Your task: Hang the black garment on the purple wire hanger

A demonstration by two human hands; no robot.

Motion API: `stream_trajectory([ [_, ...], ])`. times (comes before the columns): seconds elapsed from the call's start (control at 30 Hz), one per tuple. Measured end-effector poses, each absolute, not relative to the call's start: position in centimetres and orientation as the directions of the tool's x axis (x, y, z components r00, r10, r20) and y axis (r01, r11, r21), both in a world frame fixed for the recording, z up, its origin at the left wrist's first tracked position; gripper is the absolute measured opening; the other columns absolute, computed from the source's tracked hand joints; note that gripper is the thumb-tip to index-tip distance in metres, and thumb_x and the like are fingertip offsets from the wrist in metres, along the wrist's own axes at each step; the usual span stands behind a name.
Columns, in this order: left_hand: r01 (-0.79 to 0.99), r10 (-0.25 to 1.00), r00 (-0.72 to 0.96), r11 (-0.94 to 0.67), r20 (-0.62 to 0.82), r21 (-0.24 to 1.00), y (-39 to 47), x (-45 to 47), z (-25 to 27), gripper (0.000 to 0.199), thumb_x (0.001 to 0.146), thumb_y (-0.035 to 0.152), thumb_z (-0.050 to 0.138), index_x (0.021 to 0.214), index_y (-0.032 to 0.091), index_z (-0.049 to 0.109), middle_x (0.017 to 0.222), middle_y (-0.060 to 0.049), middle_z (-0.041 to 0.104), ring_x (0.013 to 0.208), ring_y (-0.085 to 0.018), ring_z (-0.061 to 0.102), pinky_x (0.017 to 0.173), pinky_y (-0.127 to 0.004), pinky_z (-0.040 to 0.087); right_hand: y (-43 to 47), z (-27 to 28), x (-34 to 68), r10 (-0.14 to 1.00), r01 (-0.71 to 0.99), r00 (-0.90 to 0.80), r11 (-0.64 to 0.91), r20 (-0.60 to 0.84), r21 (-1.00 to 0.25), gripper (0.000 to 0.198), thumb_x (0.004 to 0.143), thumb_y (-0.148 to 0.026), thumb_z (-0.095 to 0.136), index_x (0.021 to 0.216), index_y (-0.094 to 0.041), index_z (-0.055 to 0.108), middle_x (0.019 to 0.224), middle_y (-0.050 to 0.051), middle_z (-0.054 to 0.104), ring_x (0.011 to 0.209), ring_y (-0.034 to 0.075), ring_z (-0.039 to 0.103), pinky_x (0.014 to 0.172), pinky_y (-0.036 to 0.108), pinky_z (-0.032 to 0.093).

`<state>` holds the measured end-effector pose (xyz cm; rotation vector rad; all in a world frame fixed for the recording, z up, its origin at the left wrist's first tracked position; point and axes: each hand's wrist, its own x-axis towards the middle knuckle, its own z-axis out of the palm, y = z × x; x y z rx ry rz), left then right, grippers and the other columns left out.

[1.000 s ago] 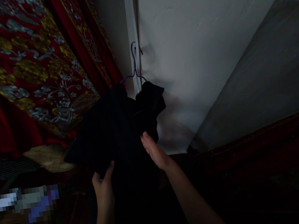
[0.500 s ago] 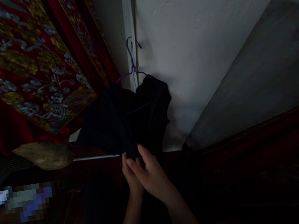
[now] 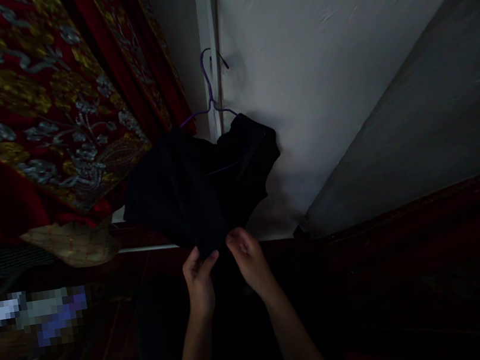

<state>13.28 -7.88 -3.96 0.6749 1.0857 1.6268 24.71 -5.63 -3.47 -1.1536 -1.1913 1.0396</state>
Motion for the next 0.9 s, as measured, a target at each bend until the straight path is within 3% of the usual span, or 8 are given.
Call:
stream_trajectory([
  [0.17, -0.395, 0.952, -0.303, -0.084, -0.044, 0.915, -7.7, 13.2, -4.2, 0.022, 0.07, 0.025, 0.081, 0.09, 0.019, 0.077, 0.094, -0.002, 0.077, 0.095, -0.023, 0.069, 0.089, -0.033, 0.053, -6.0, -3.0, 24.7, 0.989, -0.062, 0.072, 0.134, 0.129, -0.989, 0.013, 0.085, -0.035, 0.057, 0.08, -0.022, 0.058, 0.069, -0.002, 0.06, 0.065, 0.015, 0.057, 0.062, 0.027, 0.044],
  [0.23, -0.32, 0.921, -0.389, -0.128, -0.007, 0.939, -7.5, 13.1, -4.8, 0.026, 0.072, 0.028, 0.081, 0.094, 0.018, 0.073, 0.094, -0.003, 0.073, 0.094, -0.023, 0.067, 0.086, -0.032, 0.053, -6.0, -2.9, 24.9, 0.994, -0.115, 0.076, 0.084, 0.075, -0.99, 0.011, 0.08, -0.032, 0.055, 0.075, -0.022, 0.056, 0.06, -0.004, 0.054, 0.056, 0.013, 0.051, 0.055, 0.025, 0.039],
  [0.3, -0.143, 0.826, -0.553, -0.228, 0.113, 0.963, -7.4, 13.2, -5.6, 0.036, 0.074, 0.03, 0.081, 0.105, 0.02, 0.068, 0.105, -0.004, 0.068, 0.101, -0.022, 0.064, 0.088, -0.032, 0.051, -6.1, -2.6, 25.2, 0.996, -0.144, 0.077, 0.056, 0.045, -0.988, 0.012, 0.077, -0.031, 0.051, 0.068, -0.022, 0.052, 0.054, -0.006, 0.048, 0.051, 0.011, 0.044, 0.051, 0.023, 0.033],
  [0.37, 0.118, 0.682, -0.658, -0.327, 0.32, 0.938, -7.4, 13.3, -6.3, 0.046, 0.075, 0.027, 0.082, 0.115, 0.022, 0.061, 0.118, -0.006, 0.06, 0.111, -0.022, 0.059, 0.094, -0.033, 0.048, -6.2, -2.2, 25.5, 0.996, -0.134, 0.079, 0.054, 0.044, -0.989, 0.017, 0.076, -0.031, 0.05, 0.062, -0.022, 0.048, 0.05, -0.006, 0.042, 0.048, 0.01, 0.038, 0.049, 0.023, 0.03],
  [0.47, 0.363, 0.657, -0.5, -0.432, 0.564, 0.826, -7.6, 13.8, -6.7, 0.034, 0.08, 0.023, 0.077, 0.111, 0.021, 0.062, 0.111, -0.006, 0.06, 0.108, -0.021, 0.059, 0.095, -0.034, 0.047, -6.6, -1.5, 25.8, 0.998, -0.116, 0.055, 0.04, 0.034, -0.992, 0.021, 0.075, -0.031, 0.05, 0.057, -0.022, 0.046, 0.048, -0.007, 0.038, 0.048, 0.01, 0.035, 0.049, 0.024, 0.028],
  [0.6, 0.338, 0.774, -0.228, -0.507, 0.591, 0.793, -7.4, 14.8, -5.7, 0.019, 0.088, 0.021, 0.065, 0.107, 0.02, 0.065, 0.1, -0.006, 0.068, 0.095, -0.021, 0.067, 0.085, -0.033, 0.053, -7.1, -0.6, 25.3, 0.999, -0.115, 0.033, 0.003, -0.001, -0.993, 0.018, 0.073, -0.03, 0.052, 0.057, -0.021, 0.051, 0.048, -0.007, 0.039, 0.047, 0.009, 0.034, 0.047, 0.024, 0.026],
  [0.73, 0.309, 0.764, -0.241, -0.524, 0.598, 0.794, -6.3, 15.4, -4.1, 0.003, 0.088, 0.021, 0.064, 0.087, 0.02, 0.066, 0.08, 0.0, 0.066, 0.076, -0.017, 0.065, 0.07, -0.027, 0.05, -6.6, 0.5, 24.8, 0.998, -0.156, 0.058, -0.027, -0.036, -0.987, 0.016, 0.069, -0.03, 0.055, 0.056, -0.02, 0.057, 0.043, -0.007, 0.042, 0.042, 0.009, 0.035, 0.045, 0.024, 0.024],
  [0.9, 0.324, 0.784, -0.211, -0.507, 0.583, 0.799, -5.4, 15.5, -3.9, 0.007, 0.09, 0.018, 0.064, 0.084, 0.019, 0.066, 0.079, -0.001, 0.067, 0.076, -0.016, 0.064, 0.072, -0.026, 0.048, -3.1, 3.1, 25.2, 0.994, -0.367, 0.091, -0.016, -0.053, -0.93, 0.018, 0.065, -0.034, 0.064, 0.06, -0.016, 0.066, 0.04, -0.007, 0.044, 0.038, 0.006, 0.031, 0.041, 0.022, 0.02],
])
